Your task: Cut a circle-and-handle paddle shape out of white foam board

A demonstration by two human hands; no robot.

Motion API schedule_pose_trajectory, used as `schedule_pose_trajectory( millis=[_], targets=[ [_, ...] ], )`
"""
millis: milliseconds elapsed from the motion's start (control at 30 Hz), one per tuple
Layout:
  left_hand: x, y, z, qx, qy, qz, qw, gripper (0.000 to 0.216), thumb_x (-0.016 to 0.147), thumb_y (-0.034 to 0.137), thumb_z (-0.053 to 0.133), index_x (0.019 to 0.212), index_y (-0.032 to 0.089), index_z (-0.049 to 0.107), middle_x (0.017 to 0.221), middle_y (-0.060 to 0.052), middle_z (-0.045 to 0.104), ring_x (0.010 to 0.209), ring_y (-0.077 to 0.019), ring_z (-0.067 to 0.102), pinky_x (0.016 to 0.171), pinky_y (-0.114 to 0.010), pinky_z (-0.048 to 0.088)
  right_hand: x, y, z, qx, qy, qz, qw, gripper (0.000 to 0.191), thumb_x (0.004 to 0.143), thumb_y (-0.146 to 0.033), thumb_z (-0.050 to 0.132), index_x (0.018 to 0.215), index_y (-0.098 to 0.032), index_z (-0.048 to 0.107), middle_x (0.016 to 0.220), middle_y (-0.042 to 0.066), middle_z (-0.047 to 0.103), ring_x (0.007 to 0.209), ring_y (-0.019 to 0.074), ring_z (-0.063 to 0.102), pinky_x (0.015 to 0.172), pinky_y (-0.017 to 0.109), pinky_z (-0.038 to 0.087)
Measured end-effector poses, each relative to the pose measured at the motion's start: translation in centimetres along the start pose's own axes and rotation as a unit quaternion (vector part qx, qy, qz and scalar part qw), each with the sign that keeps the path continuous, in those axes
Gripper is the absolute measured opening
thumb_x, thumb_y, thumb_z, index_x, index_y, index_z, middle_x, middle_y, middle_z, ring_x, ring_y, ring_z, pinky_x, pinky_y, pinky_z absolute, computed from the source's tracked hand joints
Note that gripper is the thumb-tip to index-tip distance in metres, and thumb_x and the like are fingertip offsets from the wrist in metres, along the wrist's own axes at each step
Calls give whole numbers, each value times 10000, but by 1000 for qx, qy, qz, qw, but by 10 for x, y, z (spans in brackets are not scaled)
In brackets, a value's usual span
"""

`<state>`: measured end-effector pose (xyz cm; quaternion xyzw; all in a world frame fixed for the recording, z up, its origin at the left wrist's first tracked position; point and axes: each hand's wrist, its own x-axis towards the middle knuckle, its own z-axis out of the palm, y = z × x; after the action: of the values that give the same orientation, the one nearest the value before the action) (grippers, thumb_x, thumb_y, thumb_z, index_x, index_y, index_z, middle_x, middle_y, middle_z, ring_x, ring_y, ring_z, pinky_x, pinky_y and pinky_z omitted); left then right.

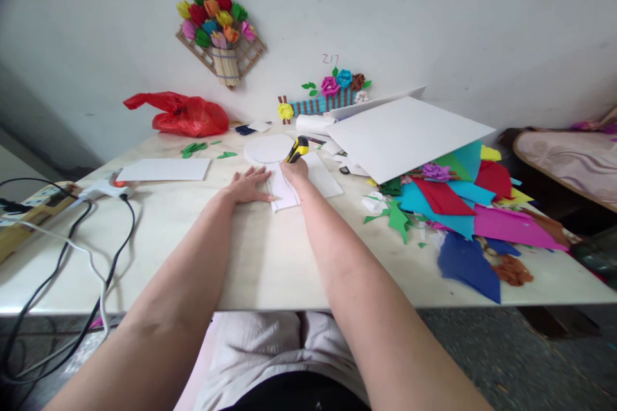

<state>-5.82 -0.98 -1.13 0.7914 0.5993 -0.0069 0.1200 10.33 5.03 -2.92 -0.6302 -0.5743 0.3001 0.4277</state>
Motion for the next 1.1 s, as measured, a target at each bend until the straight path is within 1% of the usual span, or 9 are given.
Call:
schedule_pose_trajectory(
  millis=[200,367,767,1100],
  targets=[
    [0,0,0,1,3,2,1000,1038,668,844,470,1542,365,180,1625,3,70,1483,-347,9,1138,-622,10,-3,-3,-3,-4,-3,5,1000,164,794,-287,538,777,-162,642,807,107,709,931,251,701,795,309,533],
    [0,0,0,-1,4,2,1000,1027,665,840,476,1537,376,194,1624,9,79,1482,-351,3,1138,-625,9,-4,-3,-3,4,1,5,1000,162,787,-282,546,804,-161,653,816,102,711,921,246,700,793,314,534],
    [-1,0,-1,-6,1,3,1000,1040,671,834,478,1544,353,182,1624,1,71,1486,-335,6,1136,-627,5,-8,-6,-6,-2,4,2,1000,139,768,-246,549,807,-159,650,812,104,711,902,255,703,774,323,540],
    [0,0,-1,1,3,1,1000,1061,651,859,467,1543,360,181,1624,4,81,1481,-353,7,1142,-619,18,-9,-5,-7,4,2,8,1000,121,744,-230,555,780,-159,647,806,110,714,885,259,705,751,314,543]
  ],
)
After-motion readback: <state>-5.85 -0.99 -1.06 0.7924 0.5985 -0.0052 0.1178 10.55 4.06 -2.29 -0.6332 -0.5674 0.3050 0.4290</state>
